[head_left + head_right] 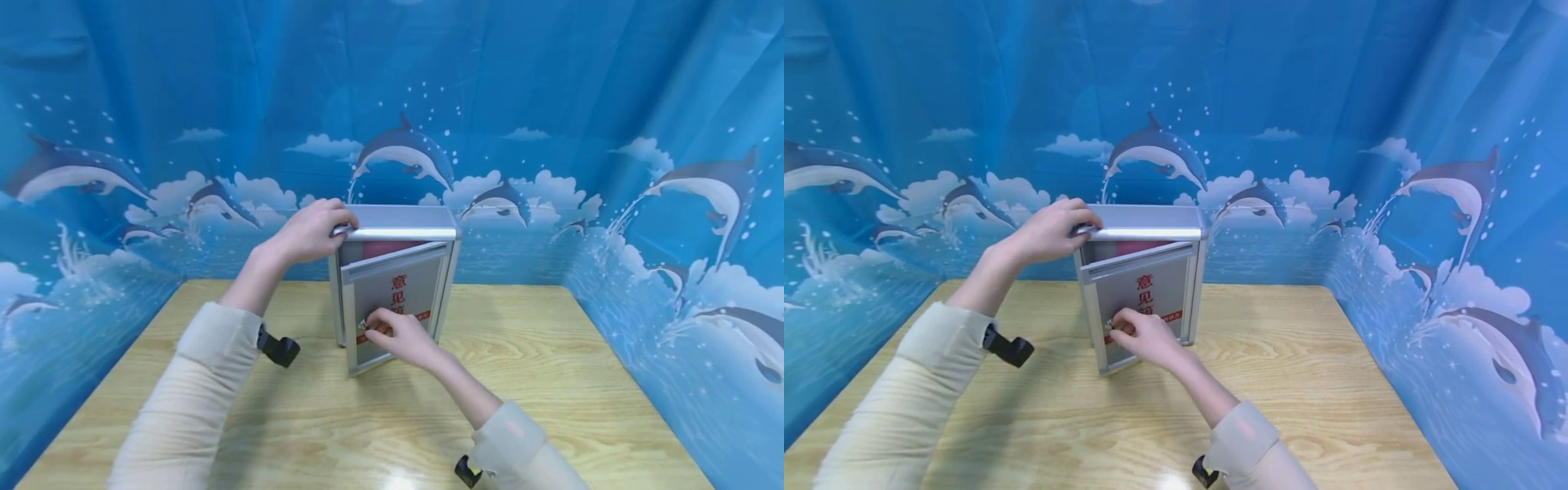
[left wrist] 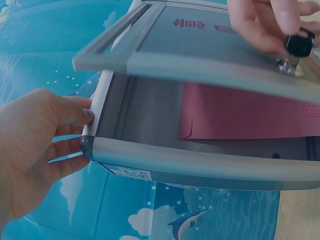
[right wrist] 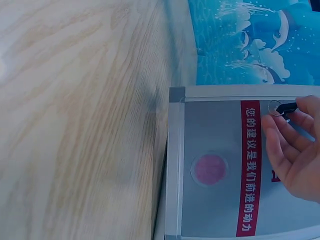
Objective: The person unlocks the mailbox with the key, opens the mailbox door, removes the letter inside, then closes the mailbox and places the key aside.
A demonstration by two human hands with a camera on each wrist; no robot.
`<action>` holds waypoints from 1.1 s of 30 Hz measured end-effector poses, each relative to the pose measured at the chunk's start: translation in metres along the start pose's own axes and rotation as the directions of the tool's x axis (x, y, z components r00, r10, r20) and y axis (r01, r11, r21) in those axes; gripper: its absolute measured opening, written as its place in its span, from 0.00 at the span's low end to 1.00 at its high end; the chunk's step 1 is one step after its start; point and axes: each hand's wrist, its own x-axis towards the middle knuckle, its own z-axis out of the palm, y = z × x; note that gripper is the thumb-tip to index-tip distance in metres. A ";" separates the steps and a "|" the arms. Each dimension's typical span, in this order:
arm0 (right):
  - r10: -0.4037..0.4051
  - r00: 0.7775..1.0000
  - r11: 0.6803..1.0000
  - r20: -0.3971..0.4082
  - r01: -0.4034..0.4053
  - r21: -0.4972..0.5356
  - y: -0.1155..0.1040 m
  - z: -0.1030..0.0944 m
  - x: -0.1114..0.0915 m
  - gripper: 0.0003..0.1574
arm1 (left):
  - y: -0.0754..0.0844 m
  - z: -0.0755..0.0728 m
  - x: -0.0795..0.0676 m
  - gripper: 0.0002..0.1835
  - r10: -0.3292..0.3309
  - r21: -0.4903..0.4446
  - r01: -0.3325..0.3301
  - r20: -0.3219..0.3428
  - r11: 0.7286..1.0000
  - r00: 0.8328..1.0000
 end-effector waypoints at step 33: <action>-0.050 0.981 0.892 0.188 -0.041 0.450 0.047 -0.045 -0.089 0.16 | -0.002 0.013 -0.007 0.12 0.032 -0.018 -0.034 -0.096 0.999 0.995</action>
